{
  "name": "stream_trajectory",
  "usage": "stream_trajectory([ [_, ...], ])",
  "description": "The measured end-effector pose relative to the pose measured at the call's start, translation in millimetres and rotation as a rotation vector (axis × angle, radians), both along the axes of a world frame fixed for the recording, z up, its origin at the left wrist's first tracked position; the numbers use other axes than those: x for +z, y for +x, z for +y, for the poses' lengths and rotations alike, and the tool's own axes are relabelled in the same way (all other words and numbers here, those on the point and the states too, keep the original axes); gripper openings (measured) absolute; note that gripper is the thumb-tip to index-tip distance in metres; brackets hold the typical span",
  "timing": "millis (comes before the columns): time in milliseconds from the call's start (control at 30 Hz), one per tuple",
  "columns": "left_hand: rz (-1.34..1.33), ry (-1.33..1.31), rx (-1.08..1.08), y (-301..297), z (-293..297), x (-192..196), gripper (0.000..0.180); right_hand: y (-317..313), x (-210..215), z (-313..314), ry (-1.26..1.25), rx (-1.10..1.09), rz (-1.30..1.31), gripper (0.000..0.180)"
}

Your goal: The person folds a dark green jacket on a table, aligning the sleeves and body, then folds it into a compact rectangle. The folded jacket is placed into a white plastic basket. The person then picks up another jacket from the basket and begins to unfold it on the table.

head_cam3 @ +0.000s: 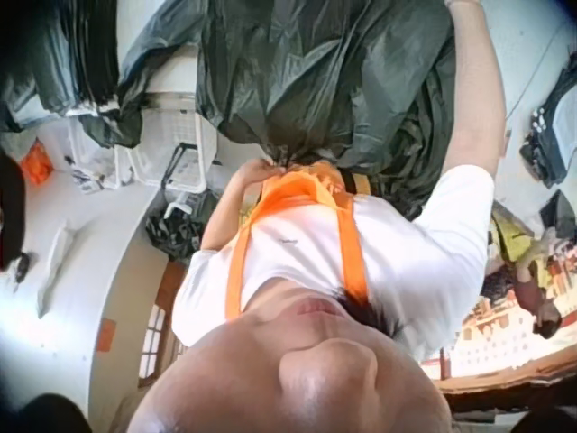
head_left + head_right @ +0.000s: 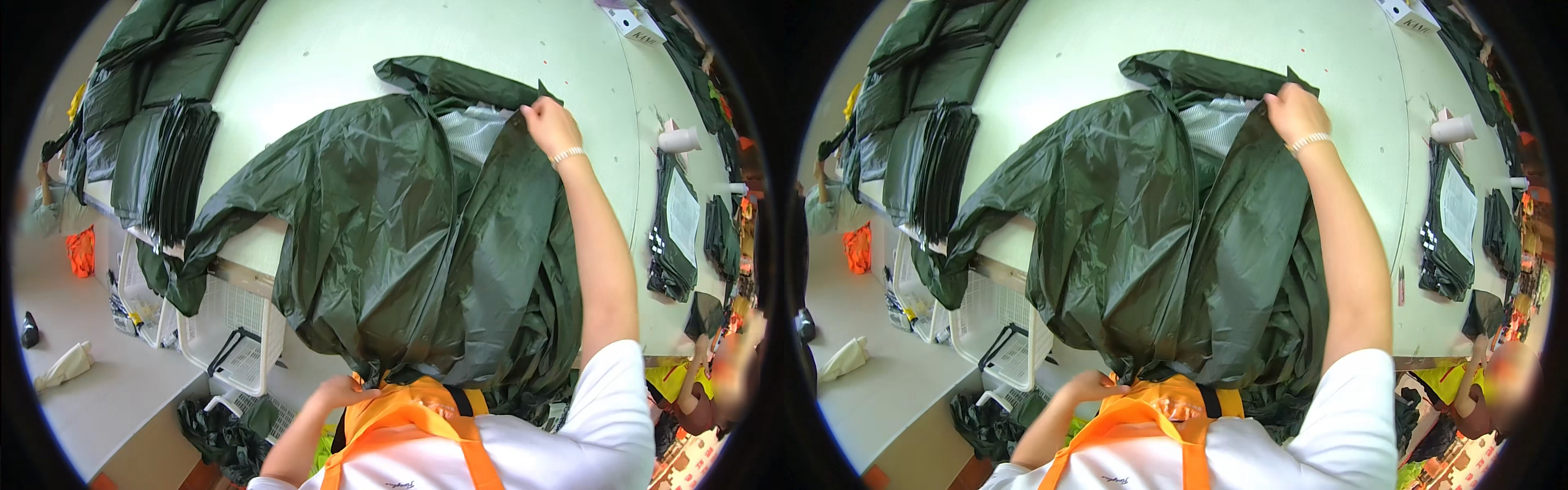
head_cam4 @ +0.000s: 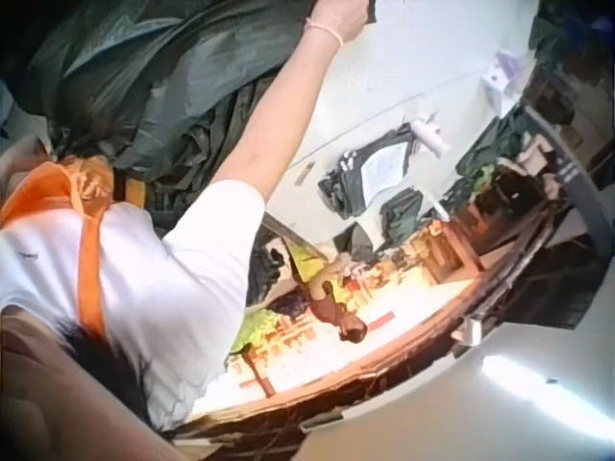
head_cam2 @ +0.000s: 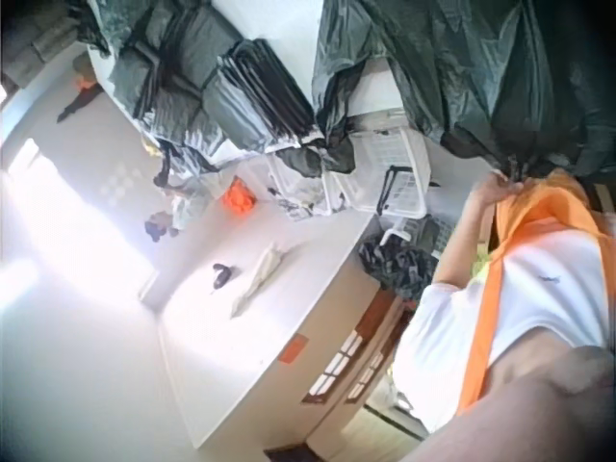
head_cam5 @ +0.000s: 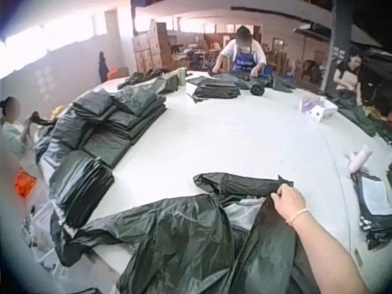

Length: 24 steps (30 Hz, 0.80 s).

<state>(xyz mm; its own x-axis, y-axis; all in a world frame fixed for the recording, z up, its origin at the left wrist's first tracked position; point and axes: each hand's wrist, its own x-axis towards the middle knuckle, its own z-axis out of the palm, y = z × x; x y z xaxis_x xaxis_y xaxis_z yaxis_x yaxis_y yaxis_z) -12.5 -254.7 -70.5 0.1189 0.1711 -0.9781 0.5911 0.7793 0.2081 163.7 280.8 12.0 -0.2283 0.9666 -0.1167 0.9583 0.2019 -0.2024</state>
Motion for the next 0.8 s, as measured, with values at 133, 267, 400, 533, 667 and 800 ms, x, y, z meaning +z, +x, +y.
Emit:
stream_trajectory([
  [133, -0.306, 0.594, 0.429, -77.2, 157.6, 71.6, 0.023, 61.6, -66.5, 7.5, 0.3, -0.269, 0.19, 0.077],
  [267, 0.228, 1.454, 0.224, -106.0, 346.5, 65.9, 0.04, 50.3, -110.2, -21.9, 0.044, -0.162, 0.183, 0.101],
  [400, 0.804, 1.575, -0.12, -123.3, 474.7, 36.2, 0.067, 37.6, -103.1, -40.0, 0.05, -0.105, 0.151, 0.098],
  [533, 0.559, 0.944, -0.293, -134.5, 528.5, 46.7, 0.052, 9.5, -43.4, -12.9, -0.211, -0.484, 0.583, 0.117],
  [667, 0.485, 1.099, -0.377, -129.6, 550.3, 59.9, 0.043, 4.1, -33.2, 39.8, -0.343, -0.434, 0.065, 0.092],
  [800, -0.25, 0.722, 0.682, -103.9, 568.2, 132.2, 0.025, 33.8, 18.8, 51.4, -0.219, -0.201, -0.239, 0.023],
])
